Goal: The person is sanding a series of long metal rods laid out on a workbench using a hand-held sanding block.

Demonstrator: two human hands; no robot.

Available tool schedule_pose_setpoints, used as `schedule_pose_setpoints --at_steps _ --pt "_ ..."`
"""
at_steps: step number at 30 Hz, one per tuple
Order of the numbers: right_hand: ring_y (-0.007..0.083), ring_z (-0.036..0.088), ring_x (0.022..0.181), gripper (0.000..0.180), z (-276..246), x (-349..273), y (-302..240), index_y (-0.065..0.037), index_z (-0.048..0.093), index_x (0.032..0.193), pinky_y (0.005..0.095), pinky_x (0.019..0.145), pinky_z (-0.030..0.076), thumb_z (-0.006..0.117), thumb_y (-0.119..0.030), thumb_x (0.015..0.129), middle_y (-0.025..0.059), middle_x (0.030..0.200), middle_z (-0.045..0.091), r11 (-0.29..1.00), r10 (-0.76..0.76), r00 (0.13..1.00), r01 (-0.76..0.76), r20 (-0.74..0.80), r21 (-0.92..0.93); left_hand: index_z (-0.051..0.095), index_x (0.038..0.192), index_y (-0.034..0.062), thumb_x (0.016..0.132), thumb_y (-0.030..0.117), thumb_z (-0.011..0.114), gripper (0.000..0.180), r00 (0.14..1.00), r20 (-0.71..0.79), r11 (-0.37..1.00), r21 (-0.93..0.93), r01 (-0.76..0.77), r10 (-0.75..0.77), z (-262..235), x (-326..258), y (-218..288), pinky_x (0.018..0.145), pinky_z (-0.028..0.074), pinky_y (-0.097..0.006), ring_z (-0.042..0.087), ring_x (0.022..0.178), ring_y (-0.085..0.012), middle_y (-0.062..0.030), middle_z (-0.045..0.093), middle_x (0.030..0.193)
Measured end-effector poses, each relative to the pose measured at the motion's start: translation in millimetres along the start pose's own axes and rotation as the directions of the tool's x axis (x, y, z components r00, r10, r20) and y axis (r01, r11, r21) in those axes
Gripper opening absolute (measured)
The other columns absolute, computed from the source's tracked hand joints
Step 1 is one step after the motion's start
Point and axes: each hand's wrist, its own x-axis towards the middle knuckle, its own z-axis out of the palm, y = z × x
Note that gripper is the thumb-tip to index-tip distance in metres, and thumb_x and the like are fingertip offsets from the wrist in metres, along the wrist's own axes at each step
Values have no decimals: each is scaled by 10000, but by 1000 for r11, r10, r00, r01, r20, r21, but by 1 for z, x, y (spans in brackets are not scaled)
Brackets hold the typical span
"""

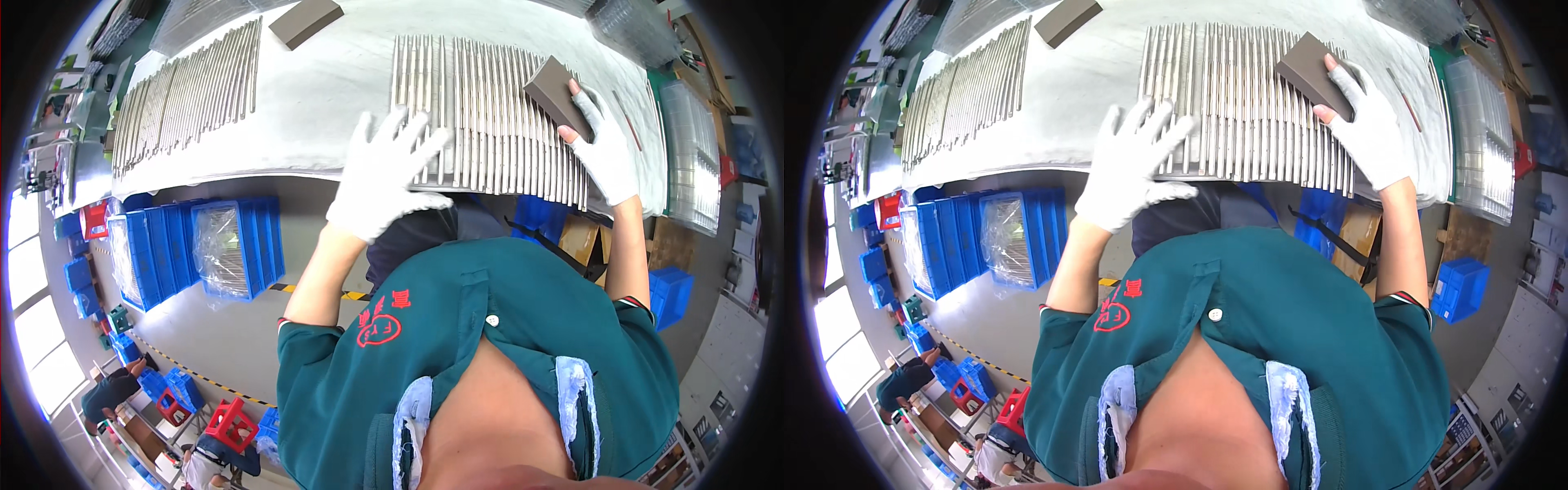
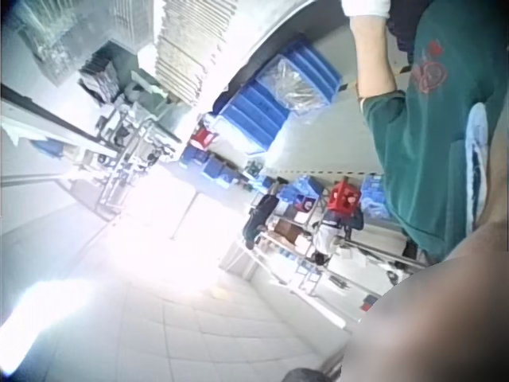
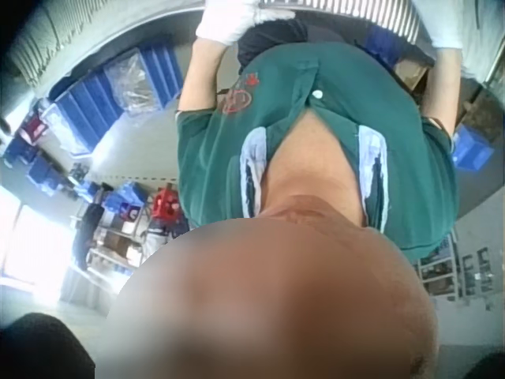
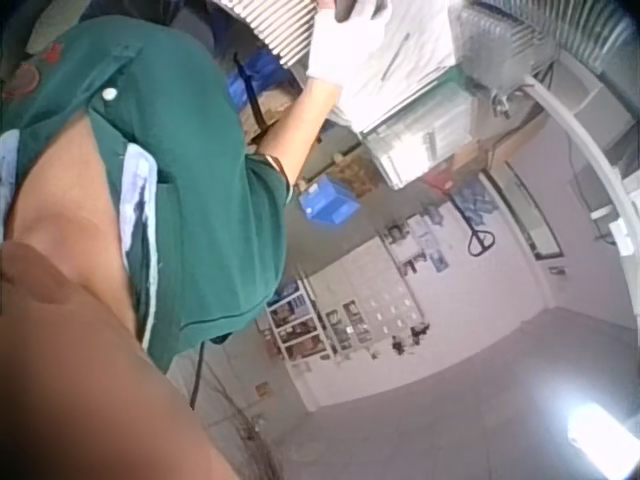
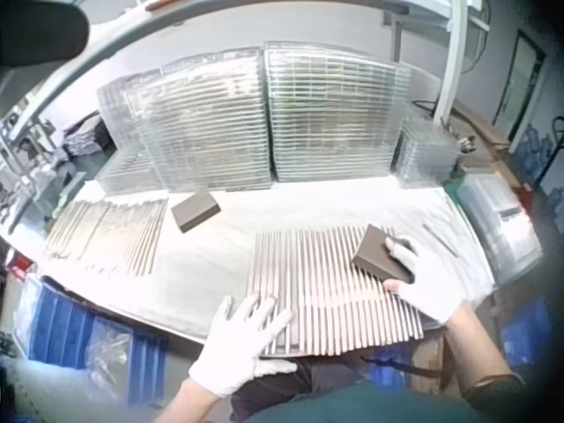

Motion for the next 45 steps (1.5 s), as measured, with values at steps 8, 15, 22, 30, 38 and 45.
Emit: schedule_pose_setpoints --at_steps 8,15,22,30,38,45 --pt "391 542 1316 638 6 3 2 -229 528 1509 421 1106 423 708 -357 911 189 1453 541 1000 6 999 -7 37 11 487 1528 146 758 829 573 1033 988 32 988 33 149 -150 -14 -24 -20 1218 192 -622 403 1453 -418 -211 482 1538" --pt "413 540 1298 634 8 0 -2 -234 547 1496 438 1105 422 718 -353 898 190 1457 536 999 -6 1000 6 16 -49 489 1516 140 758 773 621 997 999 21 996 -83 -38 40 -3 4 3 1211 253 -596 424 1421 -432 -192 511 1511" --pt "384 565 1275 650 -6 -12 1 -200 537 1504 414 1074 435 721 -353 900 168 1438 558 999 18 999 -20 -50 -31 481 1522 158 769 750 631 969 995 23 991 -104 -90 92 2 16 17 1215 259 -587 425 1419 -432 -183 513 1509" --pt "397 562 1269 644 -3 -7 1 -179 540 1498 417 1079 430 718 -361 907 175 1424 560 1000 -4 1000 4 -30 -10 540 1487 171 762 828 562 979 997 17 996 45 71 -72 -11 -11 -10 1198 244 -611 428 1420 -437 -209 516 1503" --pt "410 519 1316 645 9 11 -11 -213 542 1498 445 1107 418 724 -355 896 199 1484 501 992 -109 994 110 20 -58 509 1482 66 812 800 528 994 1000 -5 1000 2 21 -21 -10 3 16 1190 247 -603 456 1396 -405 -223 539 1452" --pt "442 489 1342 667 13 7 -5 -258 546 1497 476 1136 396 745 -387 874 211 1521 471 986 -83 997 82 1 -146 528 1400 75 713 280 851 786 997 -57 998 -40 43 -45 8 22 44 1131 371 -525 502 1318 -328 -151 553 1338"
